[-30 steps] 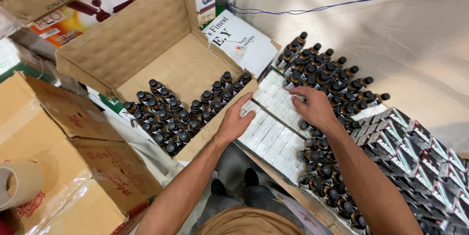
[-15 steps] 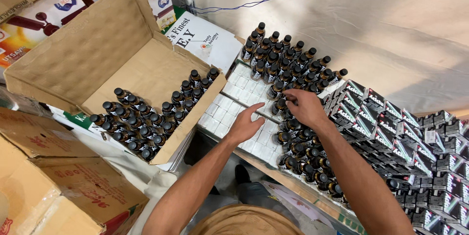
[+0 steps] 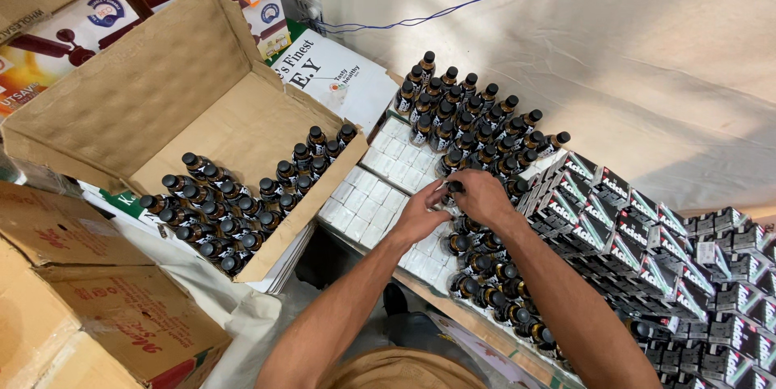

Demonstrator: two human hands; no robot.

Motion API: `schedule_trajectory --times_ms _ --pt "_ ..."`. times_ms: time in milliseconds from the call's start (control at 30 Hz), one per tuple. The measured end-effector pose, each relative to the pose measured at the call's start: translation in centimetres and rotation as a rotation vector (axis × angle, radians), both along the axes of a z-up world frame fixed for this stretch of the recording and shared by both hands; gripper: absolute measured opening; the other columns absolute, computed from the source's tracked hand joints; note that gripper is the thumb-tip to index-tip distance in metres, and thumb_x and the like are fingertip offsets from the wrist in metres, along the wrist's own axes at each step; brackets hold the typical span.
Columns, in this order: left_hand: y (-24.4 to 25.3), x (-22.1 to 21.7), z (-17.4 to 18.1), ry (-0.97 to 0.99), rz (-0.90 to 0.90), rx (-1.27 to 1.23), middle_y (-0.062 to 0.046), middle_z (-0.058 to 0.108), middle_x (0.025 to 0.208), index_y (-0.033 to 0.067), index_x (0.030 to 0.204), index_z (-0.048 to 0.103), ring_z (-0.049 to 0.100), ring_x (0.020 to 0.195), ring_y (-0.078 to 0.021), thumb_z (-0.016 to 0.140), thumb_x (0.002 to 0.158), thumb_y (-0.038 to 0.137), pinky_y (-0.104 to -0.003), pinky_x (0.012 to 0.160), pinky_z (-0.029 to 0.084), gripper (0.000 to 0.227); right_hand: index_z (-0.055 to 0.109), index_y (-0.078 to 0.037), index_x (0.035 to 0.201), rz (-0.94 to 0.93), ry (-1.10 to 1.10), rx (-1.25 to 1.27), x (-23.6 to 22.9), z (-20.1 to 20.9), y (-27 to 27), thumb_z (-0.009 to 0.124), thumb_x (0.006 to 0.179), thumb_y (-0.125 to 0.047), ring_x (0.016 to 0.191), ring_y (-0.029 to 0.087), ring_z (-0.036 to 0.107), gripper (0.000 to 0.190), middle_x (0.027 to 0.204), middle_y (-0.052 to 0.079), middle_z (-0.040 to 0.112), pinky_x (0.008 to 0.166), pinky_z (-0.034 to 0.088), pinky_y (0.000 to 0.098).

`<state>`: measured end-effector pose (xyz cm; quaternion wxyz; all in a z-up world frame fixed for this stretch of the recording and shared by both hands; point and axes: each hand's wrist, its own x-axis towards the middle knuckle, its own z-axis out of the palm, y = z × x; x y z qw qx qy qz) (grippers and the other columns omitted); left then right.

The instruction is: The person places small brown bottles one by one into a cardboard box, arranging them in neat rows. The person continues filling the box until it is nearly full.

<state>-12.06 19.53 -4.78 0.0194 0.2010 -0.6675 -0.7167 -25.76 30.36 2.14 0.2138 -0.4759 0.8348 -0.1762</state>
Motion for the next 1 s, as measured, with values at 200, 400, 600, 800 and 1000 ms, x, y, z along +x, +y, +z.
schedule_trajectory --times_ms 200,400,600,800,1000 --pt "-1.6 0.5 1.2 0.078 0.134 0.058 -0.014 0.061 0.144 0.0097 0.157 0.043 0.043 0.143 -0.0380 0.063 0.085 0.011 -0.048 0.114 0.044 0.075 0.063 -0.001 0.135 0.022 -0.022 -0.074 0.4 3.5 -1.1 0.065 0.097 -0.007 0.106 0.043 0.071 0.038 0.109 0.025 0.069 0.081 0.066 0.0585" --pt "-4.4 2.6 6.0 0.097 0.221 0.009 -0.005 0.066 0.140 0.0145 0.146 0.057 0.050 0.141 -0.0258 0.066 0.084 0.015 -0.040 0.113 0.046 0.062 0.065 -0.003 0.135 0.029 -0.064 -0.160 1.1 6.9 -3.7 0.067 0.099 -0.016 0.105 0.040 0.071 0.038 0.105 0.023 0.069 0.082 0.064 0.0568" --pt "-8.1 5.0 8.4 0.142 0.258 -0.098 -0.017 0.051 0.155 0.0136 0.154 0.048 0.042 0.146 -0.0384 0.067 0.085 0.018 -0.055 0.118 0.036 0.071 0.065 -0.001 0.134 0.074 -0.121 -0.349 2.9 9.0 -8.7 0.070 0.098 -0.013 0.103 0.041 0.072 0.038 0.106 0.025 0.069 0.086 0.065 0.0503" --pt "-11.9 6.6 10.4 0.244 0.325 -0.121 -0.029 0.038 0.158 0.0068 0.158 0.038 0.034 0.145 -0.0522 0.057 0.094 0.017 -0.068 0.117 0.031 0.067 0.071 -0.001 0.125 0.103 -0.145 -0.455 1.7 5.9 -15.2 0.079 0.091 -0.011 0.101 0.035 0.074 0.036 0.109 0.023 0.070 0.089 0.064 0.0390" --pt "-16.0 8.0 10.1 0.150 0.378 -0.386 -0.032 0.037 0.156 0.0017 0.155 0.039 0.029 0.146 -0.0560 0.054 0.096 0.013 -0.071 0.119 0.027 0.062 0.076 -0.010 0.118 0.004 -0.176 -0.469 0.7 2.7 -21.7 0.083 0.084 -0.013 0.096 0.024 0.075 0.035 0.106 0.015 0.074 0.086 0.062 0.0280"
